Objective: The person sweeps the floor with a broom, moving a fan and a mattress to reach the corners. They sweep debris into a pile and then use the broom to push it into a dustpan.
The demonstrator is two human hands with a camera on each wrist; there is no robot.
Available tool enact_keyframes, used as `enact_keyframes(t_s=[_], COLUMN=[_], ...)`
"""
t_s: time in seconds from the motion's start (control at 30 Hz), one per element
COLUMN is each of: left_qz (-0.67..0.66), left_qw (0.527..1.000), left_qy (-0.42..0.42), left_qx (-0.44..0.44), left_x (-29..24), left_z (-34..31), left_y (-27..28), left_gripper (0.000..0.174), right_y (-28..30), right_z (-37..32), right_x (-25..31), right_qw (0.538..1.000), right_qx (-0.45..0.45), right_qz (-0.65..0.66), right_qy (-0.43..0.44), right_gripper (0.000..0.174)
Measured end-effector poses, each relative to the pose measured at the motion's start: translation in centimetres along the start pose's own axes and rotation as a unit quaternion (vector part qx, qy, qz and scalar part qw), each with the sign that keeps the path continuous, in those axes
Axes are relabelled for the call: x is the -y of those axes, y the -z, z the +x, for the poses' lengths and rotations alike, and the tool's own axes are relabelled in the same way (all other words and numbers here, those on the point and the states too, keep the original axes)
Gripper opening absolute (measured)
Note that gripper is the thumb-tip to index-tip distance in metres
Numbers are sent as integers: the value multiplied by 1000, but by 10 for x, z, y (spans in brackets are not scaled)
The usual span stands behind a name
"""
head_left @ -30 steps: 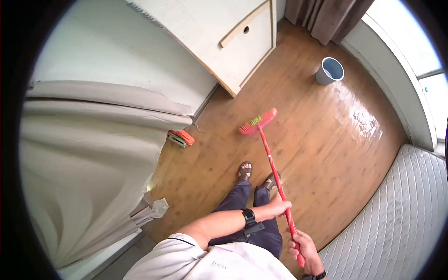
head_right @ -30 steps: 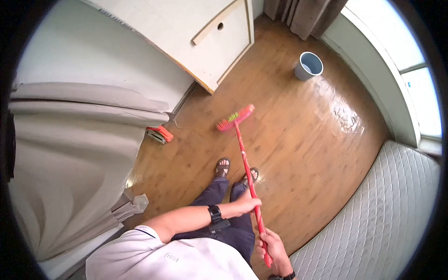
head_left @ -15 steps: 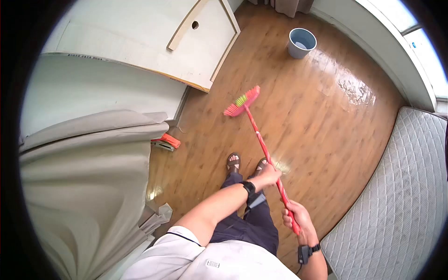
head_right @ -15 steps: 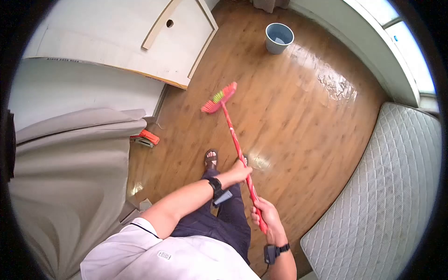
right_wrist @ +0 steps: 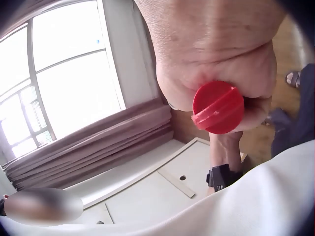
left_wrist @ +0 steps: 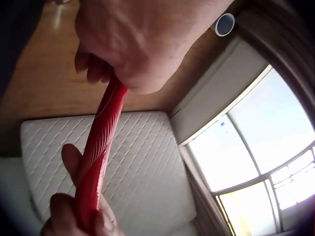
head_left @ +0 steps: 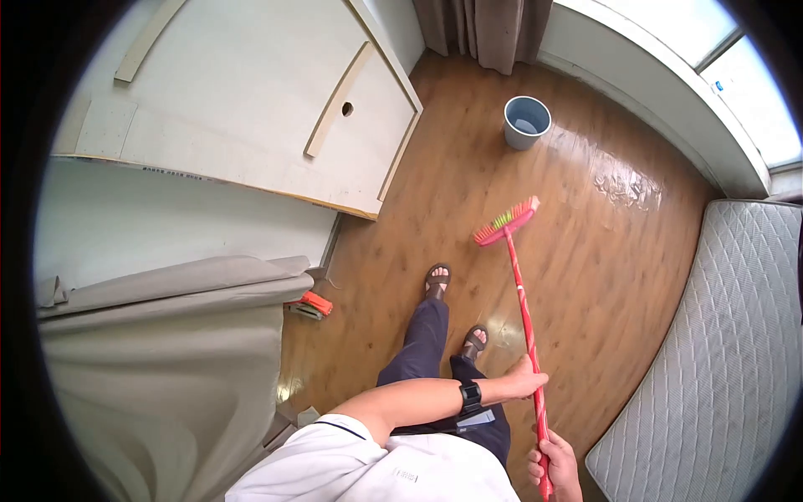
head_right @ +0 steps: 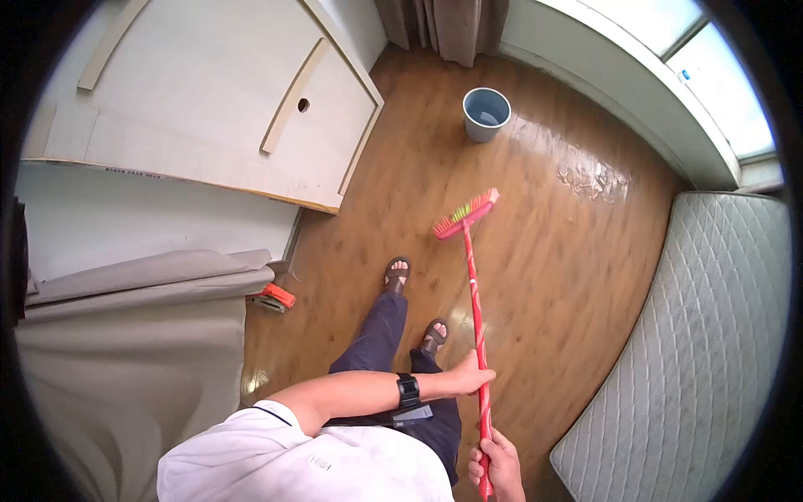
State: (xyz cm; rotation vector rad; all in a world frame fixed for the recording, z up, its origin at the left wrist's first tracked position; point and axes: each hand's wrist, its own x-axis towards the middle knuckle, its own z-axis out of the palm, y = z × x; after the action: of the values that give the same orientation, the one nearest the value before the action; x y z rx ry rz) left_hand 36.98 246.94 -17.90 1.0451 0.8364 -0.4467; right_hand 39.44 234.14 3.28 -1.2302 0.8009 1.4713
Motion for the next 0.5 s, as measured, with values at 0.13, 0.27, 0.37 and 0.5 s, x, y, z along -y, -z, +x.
enact_keyframes(t_s=[0.13,0.27,0.37,0.5], left_qz=[-52,-81,-81,31], left_qw=[994,979,980,990], left_qy=[-48,-51,11,116], left_qx=[-78,-181,-180,-72], left_x=[-28,-86,-101,-112], left_z=[33,52,94,116], left_y=[110,225,282,257], left_gripper=[16,19,21,28], right_y=[-77,-162,-203,-205], right_z=[69,154,203,176], right_x=[51,113,142,142], right_qw=[996,987,985,994], right_qx=[75,137,145,68], right_qz=[-50,-57,-46,-43], right_qy=[-20,-67,-76,-68], right_gripper=[25,12,14,24])
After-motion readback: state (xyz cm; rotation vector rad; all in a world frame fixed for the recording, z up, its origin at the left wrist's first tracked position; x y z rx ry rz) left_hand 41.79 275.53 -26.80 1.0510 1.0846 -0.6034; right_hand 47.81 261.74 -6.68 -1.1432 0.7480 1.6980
